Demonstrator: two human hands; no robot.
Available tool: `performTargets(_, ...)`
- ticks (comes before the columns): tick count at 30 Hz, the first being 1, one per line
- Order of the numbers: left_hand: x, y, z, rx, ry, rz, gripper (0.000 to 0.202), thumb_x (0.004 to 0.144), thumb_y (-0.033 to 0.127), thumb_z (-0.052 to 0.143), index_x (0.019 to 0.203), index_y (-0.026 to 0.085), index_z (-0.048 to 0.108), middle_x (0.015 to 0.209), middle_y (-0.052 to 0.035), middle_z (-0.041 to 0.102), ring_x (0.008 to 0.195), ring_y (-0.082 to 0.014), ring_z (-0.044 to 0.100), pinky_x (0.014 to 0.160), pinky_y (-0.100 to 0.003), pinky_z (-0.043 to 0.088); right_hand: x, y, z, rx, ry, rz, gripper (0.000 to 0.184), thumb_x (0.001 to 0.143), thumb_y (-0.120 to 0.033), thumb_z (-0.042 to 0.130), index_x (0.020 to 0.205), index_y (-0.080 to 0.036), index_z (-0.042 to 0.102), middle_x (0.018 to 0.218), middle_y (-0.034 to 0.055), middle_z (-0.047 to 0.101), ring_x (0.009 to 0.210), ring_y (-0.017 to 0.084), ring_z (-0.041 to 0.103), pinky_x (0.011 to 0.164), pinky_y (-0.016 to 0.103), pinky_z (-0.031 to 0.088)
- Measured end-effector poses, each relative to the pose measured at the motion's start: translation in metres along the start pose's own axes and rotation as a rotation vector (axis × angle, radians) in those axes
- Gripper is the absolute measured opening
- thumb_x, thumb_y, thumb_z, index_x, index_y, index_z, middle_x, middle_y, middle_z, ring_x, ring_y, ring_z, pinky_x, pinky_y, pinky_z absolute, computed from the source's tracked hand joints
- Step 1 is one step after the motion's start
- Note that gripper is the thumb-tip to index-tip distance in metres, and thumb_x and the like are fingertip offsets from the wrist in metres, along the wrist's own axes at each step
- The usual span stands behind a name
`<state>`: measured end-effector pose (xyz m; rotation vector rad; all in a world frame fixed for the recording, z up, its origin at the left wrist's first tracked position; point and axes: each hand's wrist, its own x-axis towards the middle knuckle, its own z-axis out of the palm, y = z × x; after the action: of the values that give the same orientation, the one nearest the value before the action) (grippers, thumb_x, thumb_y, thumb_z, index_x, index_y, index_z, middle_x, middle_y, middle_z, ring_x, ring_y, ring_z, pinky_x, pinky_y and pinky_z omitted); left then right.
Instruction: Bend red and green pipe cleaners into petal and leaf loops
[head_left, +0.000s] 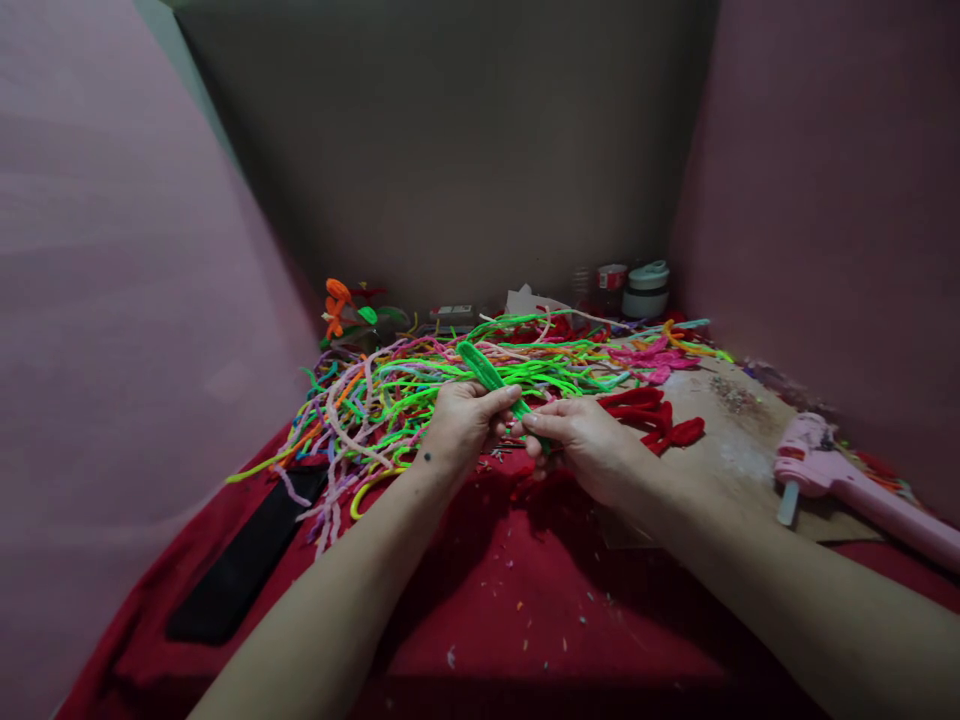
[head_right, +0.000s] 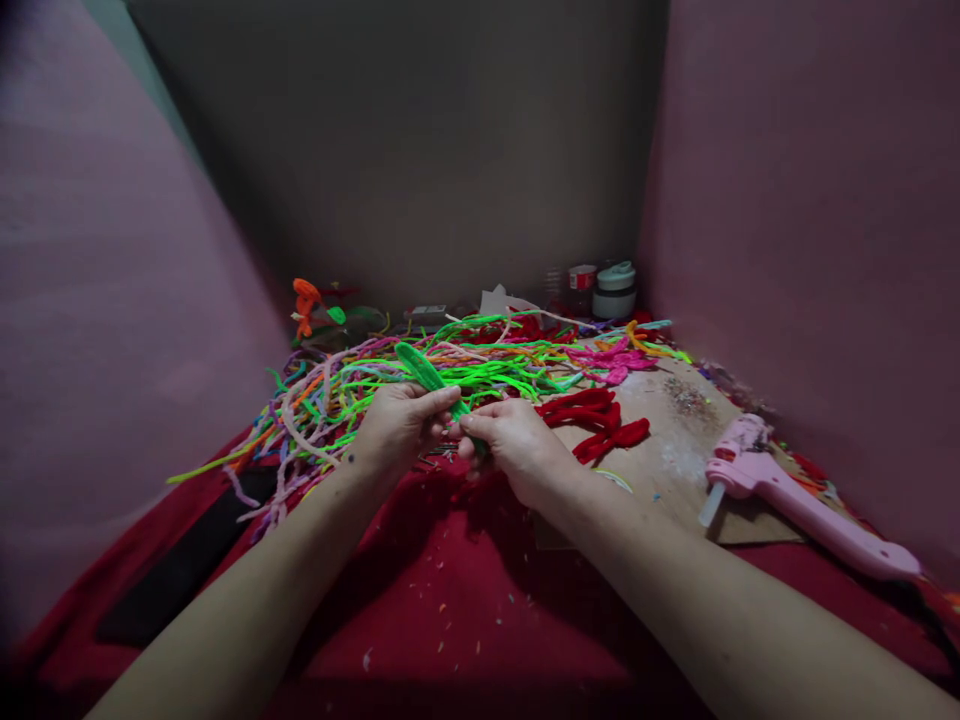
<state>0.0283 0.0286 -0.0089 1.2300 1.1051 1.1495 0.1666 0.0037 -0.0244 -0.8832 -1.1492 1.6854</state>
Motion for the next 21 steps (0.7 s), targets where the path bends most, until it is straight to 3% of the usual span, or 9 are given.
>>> performTargets(5, -0.002, 0.000, 0.003, -0.042, 0.039, -0.062, 0.029, 0.060, 0.034, 0.071, 0.052, 0.011, 0.054, 0.039, -0.0008, 0.052, 0.036, -0.0106, 0.050, 0.037, -0.020, 0.036, 0.000, -0.004, 0.000, 0.001, 0.037, 0.021, 0.013, 0.072, -0.021, 0.056, 0.065, -0.010, 0.062, 0.046, -0.0016, 0.052, 0.037, 0.007, 0.043, 0.039, 0.020, 0.038)
performTargets(9, -0.002, 0.000, 0.004, -0.088, 0.000, -0.074, 0.029, 0.061, 0.033, 0.070, 0.053, 0.012, 0.052, 0.041, 0.0000, 0.053, 0.036, -0.0099, 0.049, 0.035, -0.020, 0.033, 0.001, -0.003, -0.002, -0.003, 0.031, 0.010, 0.013, 0.070, -0.022, 0.058, 0.063, -0.011, 0.061, 0.044, -0.0023, 0.051, 0.035, 0.006, 0.042, 0.037, 0.020, 0.037)
performTargets(16, 0.003, 0.007, -0.004, -0.212, 0.015, 0.055, 0.035, 0.061, 0.026, 0.070, 0.054, 0.017, 0.037, 0.038, 0.0093, 0.035, 0.030, -0.0024, 0.028, 0.032, -0.017, 0.020, 0.002, -0.002, -0.003, -0.031, 0.041, 0.039, 0.014, 0.071, -0.021, 0.058, 0.062, -0.011, 0.061, 0.043, -0.0023, 0.051, 0.034, 0.007, 0.042, 0.035, 0.021, 0.037)
performTargets(21, 0.004, 0.017, -0.012, -0.126, 0.021, 0.107, 0.031, 0.060, 0.024, 0.070, 0.057, 0.017, 0.040, 0.039, 0.0109, 0.029, 0.031, -0.0012, 0.022, 0.033, -0.016, 0.016, 0.000, -0.004, -0.002, -0.059, 0.027, 0.044, 0.014, 0.071, -0.020, 0.057, 0.061, -0.011, 0.061, 0.043, -0.0024, 0.050, 0.033, 0.006, 0.041, 0.034, 0.020, 0.037)
